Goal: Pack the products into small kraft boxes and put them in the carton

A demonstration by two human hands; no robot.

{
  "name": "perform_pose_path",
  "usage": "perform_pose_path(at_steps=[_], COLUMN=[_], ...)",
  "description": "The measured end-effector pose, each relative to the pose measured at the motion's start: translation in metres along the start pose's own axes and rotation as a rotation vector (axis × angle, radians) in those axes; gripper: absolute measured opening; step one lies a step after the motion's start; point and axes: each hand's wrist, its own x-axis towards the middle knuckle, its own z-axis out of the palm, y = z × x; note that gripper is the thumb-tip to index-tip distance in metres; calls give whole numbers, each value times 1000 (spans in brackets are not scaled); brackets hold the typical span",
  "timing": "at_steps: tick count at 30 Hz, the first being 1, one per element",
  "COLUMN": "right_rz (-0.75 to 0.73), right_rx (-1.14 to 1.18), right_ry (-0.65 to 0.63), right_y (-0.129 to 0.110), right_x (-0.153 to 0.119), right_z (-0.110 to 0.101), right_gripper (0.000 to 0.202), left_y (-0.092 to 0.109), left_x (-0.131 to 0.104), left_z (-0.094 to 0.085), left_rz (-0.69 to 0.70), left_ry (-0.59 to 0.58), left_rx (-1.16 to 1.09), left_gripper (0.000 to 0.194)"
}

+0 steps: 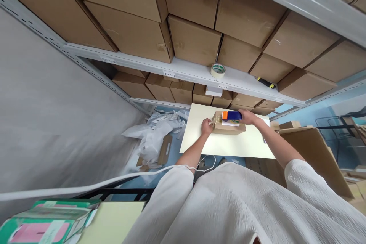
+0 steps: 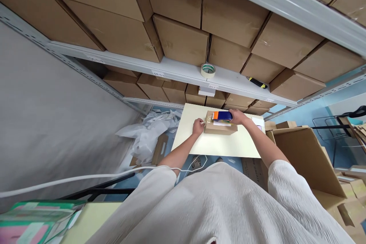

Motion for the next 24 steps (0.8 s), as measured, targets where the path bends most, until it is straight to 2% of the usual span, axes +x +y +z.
perform_pose_path(at_steps=[4,8,12,17,20,22,24], right_rz=[-1,2,-12,4,13,8,-7], right_rx=[-1,0,4,13,27,26,19], right_ry=[-10,-20,-13,-14,-20,-17,-14], right_y=[-1,-1,-2,-6,-7,-7,-7], right_x=[1,1,1,0,0,0,0], right_z=[-1,0,2,-1,-1,0,2], right_gripper=[42,40,40,39,40,40,39], left_y=[8,20,23,22,24,25,26], left_x=[4,7,0,-14,-22,-27,-30], left_z=[-6,-5,-12,-27,-32,-33,-31], left_rz=[4,34,45,181,258,262,235], left_ry=[14,-97,-195,-249,-256,-256,-262], left_rx=[-73,-151,-134,-29,50,68,57], left_gripper=[9,10,10,6,20,31,32])
